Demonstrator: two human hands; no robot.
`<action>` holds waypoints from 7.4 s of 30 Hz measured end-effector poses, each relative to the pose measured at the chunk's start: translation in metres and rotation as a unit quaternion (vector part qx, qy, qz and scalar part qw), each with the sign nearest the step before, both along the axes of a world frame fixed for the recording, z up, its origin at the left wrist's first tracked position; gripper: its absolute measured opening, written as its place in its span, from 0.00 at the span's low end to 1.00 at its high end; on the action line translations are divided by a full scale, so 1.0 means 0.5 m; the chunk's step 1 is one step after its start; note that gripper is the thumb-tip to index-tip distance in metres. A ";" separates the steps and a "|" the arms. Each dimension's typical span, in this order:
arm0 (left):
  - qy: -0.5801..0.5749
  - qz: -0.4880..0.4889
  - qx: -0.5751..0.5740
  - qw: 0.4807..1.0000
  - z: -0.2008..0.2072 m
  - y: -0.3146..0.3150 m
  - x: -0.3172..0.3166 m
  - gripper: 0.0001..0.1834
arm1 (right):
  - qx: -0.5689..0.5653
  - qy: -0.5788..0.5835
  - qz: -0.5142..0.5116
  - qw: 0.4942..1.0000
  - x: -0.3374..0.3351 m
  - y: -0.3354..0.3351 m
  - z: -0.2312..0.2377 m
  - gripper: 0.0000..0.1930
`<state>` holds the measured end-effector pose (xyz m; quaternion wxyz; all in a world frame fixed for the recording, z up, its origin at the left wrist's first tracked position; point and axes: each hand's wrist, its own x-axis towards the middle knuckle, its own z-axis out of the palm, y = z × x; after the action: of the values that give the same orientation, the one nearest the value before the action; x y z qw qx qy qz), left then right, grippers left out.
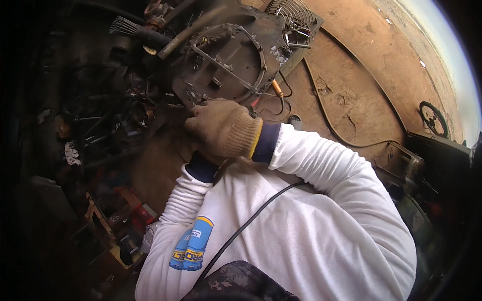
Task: The person positions and aligns metal pieces on a jig within a fabrication shop, using their gloved hands to set and check the fit of the components before picking up a metal pipe.
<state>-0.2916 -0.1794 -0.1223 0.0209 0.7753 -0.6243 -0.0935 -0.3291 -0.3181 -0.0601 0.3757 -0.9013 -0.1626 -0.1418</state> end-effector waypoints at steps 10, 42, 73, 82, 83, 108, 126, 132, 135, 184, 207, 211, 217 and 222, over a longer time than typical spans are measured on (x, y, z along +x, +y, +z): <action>0.191 0.494 -0.089 0.844 0.048 0.035 -0.032 0.14 | 0.148 0.341 -0.156 0.915 -0.173 -0.311 -0.175 0.15; -0.313 0.160 0.057 0.934 -0.133 0.059 0.240 0.14 | 0.132 0.486 -0.385 0.773 -0.302 -0.212 -0.308 0.18; 0.237 0.271 -0.169 0.918 -0.081 0.182 0.303 0.13 | -0.065 0.236 -0.316 0.917 0.144 0.148 -0.106 0.13; 0.278 0.265 -0.204 0.900 -0.109 0.187 0.319 0.11 | -0.113 0.282 -0.333 0.892 0.207 0.158 -0.134 0.18; 0.282 0.262 -0.206 0.900 -0.113 0.186 0.321 0.11 | -0.112 0.297 -0.326 0.891 0.209 0.154 -0.135 0.18; 0.629 0.441 -0.173 0.616 -0.112 0.095 0.331 0.15 | -0.066 0.321 -0.324 0.887 0.202 0.137 -0.148 0.18; 0.629 0.514 -0.138 0.567 -0.081 0.086 0.319 0.07 | 0.215 0.181 -0.522 0.805 -0.128 0.132 -0.149 0.17; 0.626 0.527 -0.124 0.561 -0.081 0.085 0.321 0.08 | 0.203 0.208 -0.515 0.806 -0.131 0.129 -0.149 0.16; 0.629 0.522 -0.126 0.561 -0.084 0.088 0.322 0.08 | 0.191 0.211 -0.509 0.812 -0.125 0.126 -0.145 0.16; 0.608 0.469 -0.145 0.623 -0.092 0.089 0.315 0.08 | 0.078 0.096 -0.404 0.906 -0.017 0.121 -0.112 0.16; 0.608 0.484 -0.136 0.614 -0.095 0.087 0.322 0.11 | -0.129 0.206 -0.361 0.901 0.177 0.138 -0.190 0.13; 0.600 0.488 -0.130 0.620 -0.092 0.087 0.323 0.12 | -0.141 0.205 -0.366 0.897 0.179 0.139 -0.193 0.12; 0.612 0.480 -0.146 0.611 -0.097 0.090 0.321 0.12 | -0.065 0.151 -0.383 0.909 0.156 0.132 -0.191 0.20; 0.602 0.475 -0.155 0.623 -0.114 0.093 0.323 0.11 | -0.106 0.100 -0.405 0.903 0.107 0.135 -0.143 0.26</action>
<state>-0.1300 -0.1328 -0.1791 0.5532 0.7201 -0.0224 -0.4183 -0.2758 -0.2504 -0.1317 0.2025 -0.9333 0.2407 -0.1733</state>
